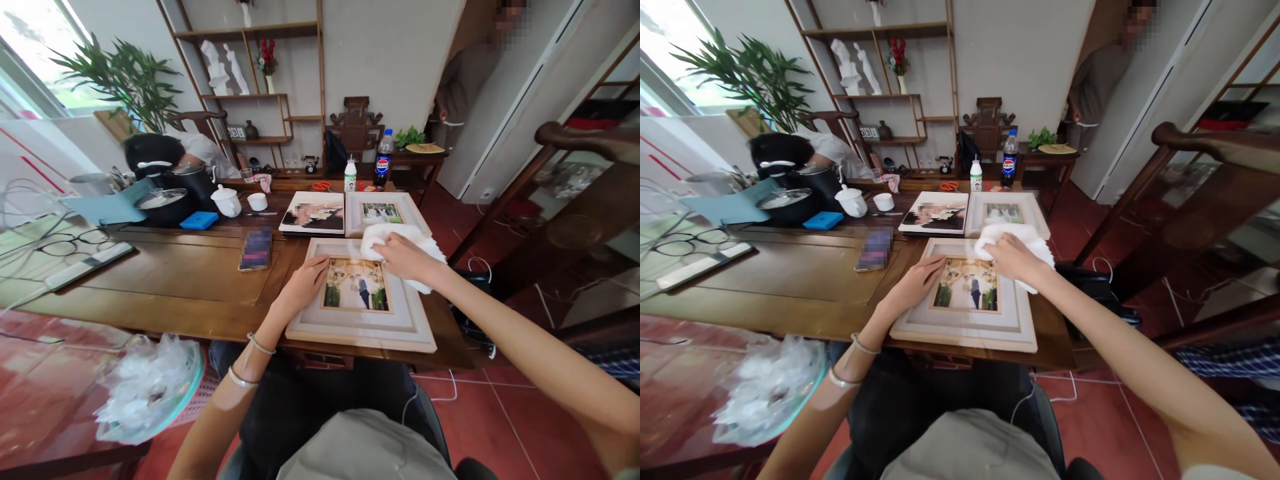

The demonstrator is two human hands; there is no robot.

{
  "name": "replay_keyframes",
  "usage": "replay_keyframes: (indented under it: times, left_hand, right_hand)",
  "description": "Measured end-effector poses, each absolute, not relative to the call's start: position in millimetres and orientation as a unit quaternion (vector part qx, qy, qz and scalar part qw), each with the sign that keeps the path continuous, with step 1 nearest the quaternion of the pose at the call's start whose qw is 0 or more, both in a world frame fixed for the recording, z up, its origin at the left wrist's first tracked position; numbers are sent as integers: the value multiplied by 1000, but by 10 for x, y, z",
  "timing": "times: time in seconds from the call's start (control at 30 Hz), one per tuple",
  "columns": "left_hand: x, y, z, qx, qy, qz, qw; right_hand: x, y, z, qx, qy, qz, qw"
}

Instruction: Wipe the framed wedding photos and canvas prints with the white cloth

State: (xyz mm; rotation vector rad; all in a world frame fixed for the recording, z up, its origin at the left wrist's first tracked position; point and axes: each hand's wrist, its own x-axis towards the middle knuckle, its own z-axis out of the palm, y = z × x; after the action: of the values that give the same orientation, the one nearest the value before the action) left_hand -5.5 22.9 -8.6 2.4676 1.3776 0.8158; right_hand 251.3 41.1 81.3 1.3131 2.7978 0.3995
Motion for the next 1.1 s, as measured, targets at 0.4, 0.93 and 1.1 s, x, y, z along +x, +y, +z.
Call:
replay_keyframes:
  times: [0.4, 0.93, 1.1]
  left_hand:
    - [-49, 241, -128, 833, 469, 280, 92]
    - [-48, 232, -109, 836, 468, 273, 92]
    - [-37, 226, -95, 837, 472, 265, 88]
  right_hand:
    - [2185, -823, 825, 384, 923, 26, 16]
    - [2803, 309, 824, 423, 883, 166, -120]
    - [2683, 480, 465, 415, 900, 121, -52]
